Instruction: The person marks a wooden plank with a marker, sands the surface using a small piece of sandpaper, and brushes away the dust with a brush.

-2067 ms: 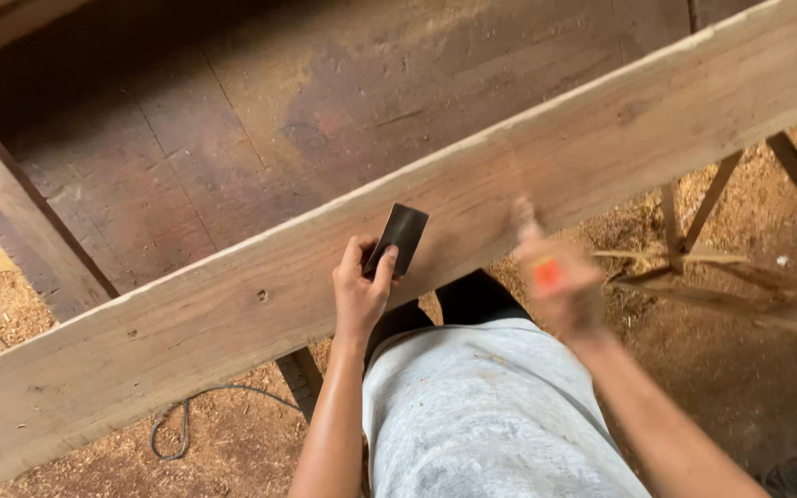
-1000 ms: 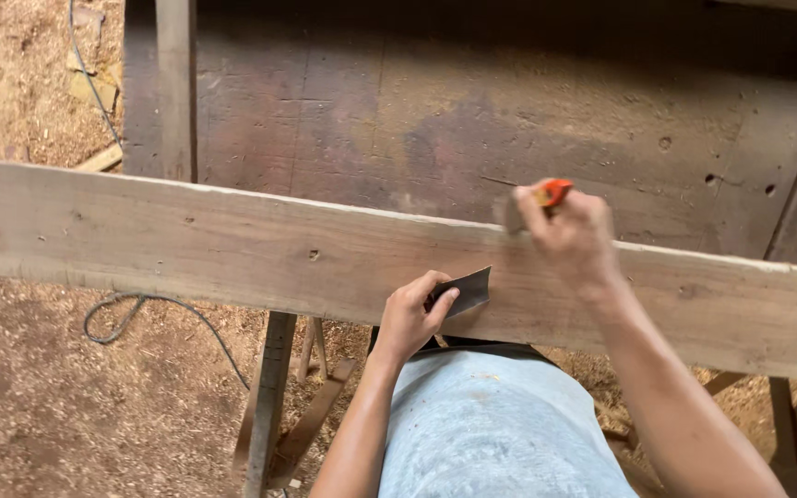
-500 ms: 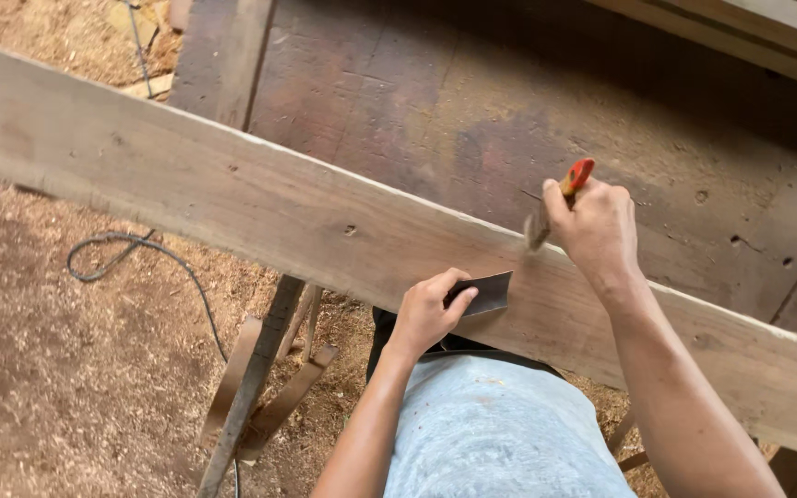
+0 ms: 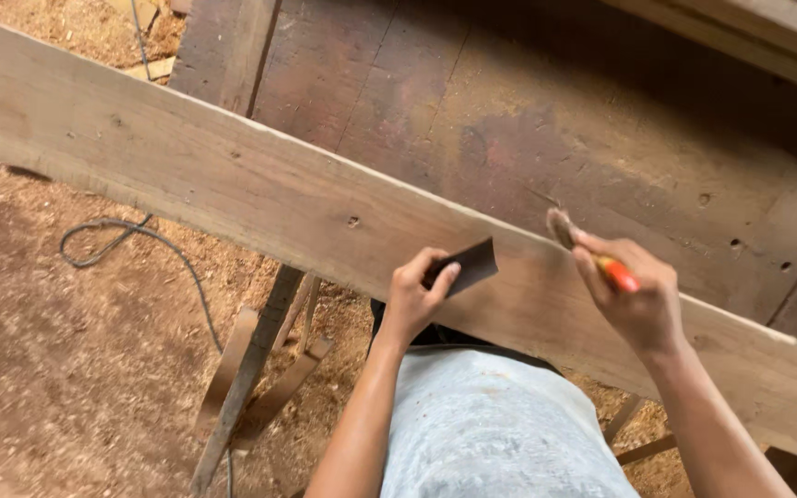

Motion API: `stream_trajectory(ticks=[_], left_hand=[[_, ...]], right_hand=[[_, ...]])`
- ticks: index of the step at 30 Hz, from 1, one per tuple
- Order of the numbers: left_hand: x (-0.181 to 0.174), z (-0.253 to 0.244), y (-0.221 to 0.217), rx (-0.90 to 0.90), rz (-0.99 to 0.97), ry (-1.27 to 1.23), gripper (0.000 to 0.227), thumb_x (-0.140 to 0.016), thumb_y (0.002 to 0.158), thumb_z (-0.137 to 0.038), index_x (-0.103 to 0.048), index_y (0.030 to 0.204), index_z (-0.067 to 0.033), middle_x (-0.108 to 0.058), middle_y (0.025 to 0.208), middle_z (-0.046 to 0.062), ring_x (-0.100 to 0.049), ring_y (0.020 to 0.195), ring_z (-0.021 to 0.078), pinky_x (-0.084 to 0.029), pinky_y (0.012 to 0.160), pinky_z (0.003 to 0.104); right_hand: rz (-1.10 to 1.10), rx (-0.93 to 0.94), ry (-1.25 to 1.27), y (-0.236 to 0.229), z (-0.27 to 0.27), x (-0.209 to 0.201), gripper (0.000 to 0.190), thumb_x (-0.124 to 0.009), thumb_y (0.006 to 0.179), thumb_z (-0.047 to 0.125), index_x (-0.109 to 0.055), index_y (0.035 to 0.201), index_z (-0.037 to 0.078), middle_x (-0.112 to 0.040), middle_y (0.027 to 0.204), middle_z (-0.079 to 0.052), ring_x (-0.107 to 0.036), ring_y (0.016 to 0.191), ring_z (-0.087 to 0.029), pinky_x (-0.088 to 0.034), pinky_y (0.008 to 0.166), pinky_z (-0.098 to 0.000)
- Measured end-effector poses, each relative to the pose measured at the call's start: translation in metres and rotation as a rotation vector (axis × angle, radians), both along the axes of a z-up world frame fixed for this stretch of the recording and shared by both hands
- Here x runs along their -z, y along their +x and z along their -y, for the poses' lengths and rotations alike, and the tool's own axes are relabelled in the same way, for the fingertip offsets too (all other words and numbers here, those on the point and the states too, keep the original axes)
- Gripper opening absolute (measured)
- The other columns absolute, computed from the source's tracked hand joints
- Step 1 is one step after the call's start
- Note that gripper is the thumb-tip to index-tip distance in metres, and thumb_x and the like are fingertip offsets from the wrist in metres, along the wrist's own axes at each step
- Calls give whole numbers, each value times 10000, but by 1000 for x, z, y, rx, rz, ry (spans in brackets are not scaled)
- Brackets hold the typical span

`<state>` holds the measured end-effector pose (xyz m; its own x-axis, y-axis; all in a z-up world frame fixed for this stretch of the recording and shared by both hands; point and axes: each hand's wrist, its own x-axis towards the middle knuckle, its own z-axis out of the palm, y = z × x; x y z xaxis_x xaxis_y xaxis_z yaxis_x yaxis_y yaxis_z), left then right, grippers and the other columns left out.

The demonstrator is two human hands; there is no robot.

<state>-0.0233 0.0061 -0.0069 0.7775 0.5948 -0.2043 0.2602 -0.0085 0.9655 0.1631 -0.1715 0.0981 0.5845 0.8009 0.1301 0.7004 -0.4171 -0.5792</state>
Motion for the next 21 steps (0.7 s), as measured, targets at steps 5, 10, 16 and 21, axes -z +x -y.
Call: stream_trajectory(ticks=[5, 10, 16, 21], left_hand=[[13, -6, 12, -195, -84, -239, 182, -701, 962, -199, -672, 1014, -27, -673, 721, 47, -594, 517, 85, -465, 433, 263], [19, -8, 11, -128, -69, -279, 174, -704, 967, -190, -667, 996, -21, -666, 696, 27, -592, 503, 60, -451, 422, 228], [17, -9, 9, -62, -59, -302, 179, -698, 960, -166, -643, 1039, -15, -681, 772, 34, -623, 552, 66, -494, 446, 227], [20, -20, 4, 81, -39, -314, 202, -716, 946, -133, -625, 1070, -2, -704, 858, 52, -673, 640, 74, -559, 505, 231]], right_hand=[[-273, -240, -74, -63, 51, 30, 399, -642, 879, 79, -699, 1273, 44, -760, 1025, -102, -731, 855, -209, -637, 685, -308], [69, 77, -181, -44, 80, 45, 186, -575, 1034, 70, -700, 1165, 23, -766, 1226, -114, -681, 604, -140, -548, 522, -250], [-90, -6, 70, -97, 35, 28, 173, -670, 932, 130, -747, 1057, 38, -757, 933, -121, -724, 760, -215, -622, 608, -314], [12, 190, 89, -105, 57, 32, 111, -685, 998, 161, -707, 1044, 62, -739, 963, -125, -735, 837, -220, -640, 706, -315]])
